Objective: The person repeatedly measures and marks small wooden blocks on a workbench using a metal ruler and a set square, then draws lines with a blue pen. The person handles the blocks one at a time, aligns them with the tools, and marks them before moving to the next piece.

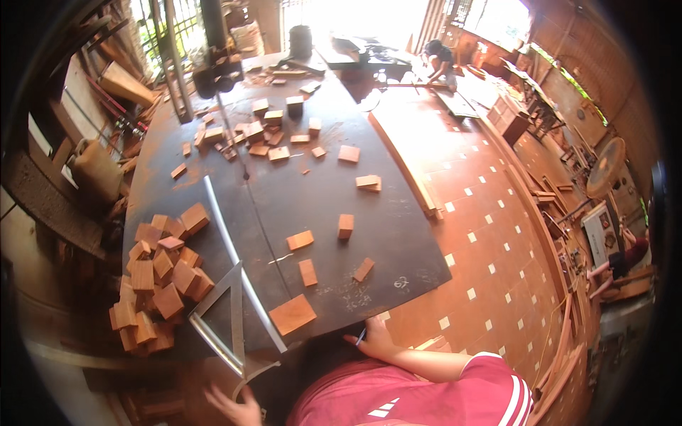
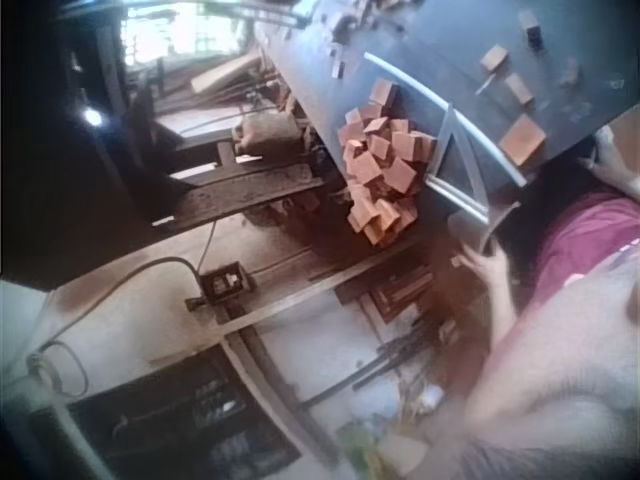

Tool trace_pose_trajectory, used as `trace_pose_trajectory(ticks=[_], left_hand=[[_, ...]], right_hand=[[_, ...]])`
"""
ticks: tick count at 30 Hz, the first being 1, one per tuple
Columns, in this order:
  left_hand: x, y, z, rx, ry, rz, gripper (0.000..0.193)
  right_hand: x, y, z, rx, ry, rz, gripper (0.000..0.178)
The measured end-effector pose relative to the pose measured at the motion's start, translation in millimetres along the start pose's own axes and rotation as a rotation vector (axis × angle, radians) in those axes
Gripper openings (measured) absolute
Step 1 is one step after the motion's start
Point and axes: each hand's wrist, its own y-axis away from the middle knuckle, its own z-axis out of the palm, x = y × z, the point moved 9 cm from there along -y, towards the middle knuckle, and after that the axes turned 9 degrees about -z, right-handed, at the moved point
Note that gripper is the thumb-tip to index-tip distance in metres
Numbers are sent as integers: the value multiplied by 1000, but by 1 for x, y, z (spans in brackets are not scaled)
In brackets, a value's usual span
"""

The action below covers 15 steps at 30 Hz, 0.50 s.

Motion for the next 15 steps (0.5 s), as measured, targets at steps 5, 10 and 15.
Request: trace_pose_trajectory(ticks=[5, 10, 15], left_hand=[[-127, 124, 84, -678, -31, -558, 125], [-107, 80, 89, -508, 14, -640, 115], [-99, 77, 86, -428, -32, -597, 108]], right_hand=[[-5, 0, 1, 60, -29, -62, 74], [-9, -5, -3, 68, -55, -21, 64], [-2, -10, 4, 30, 2, -41, 61]])
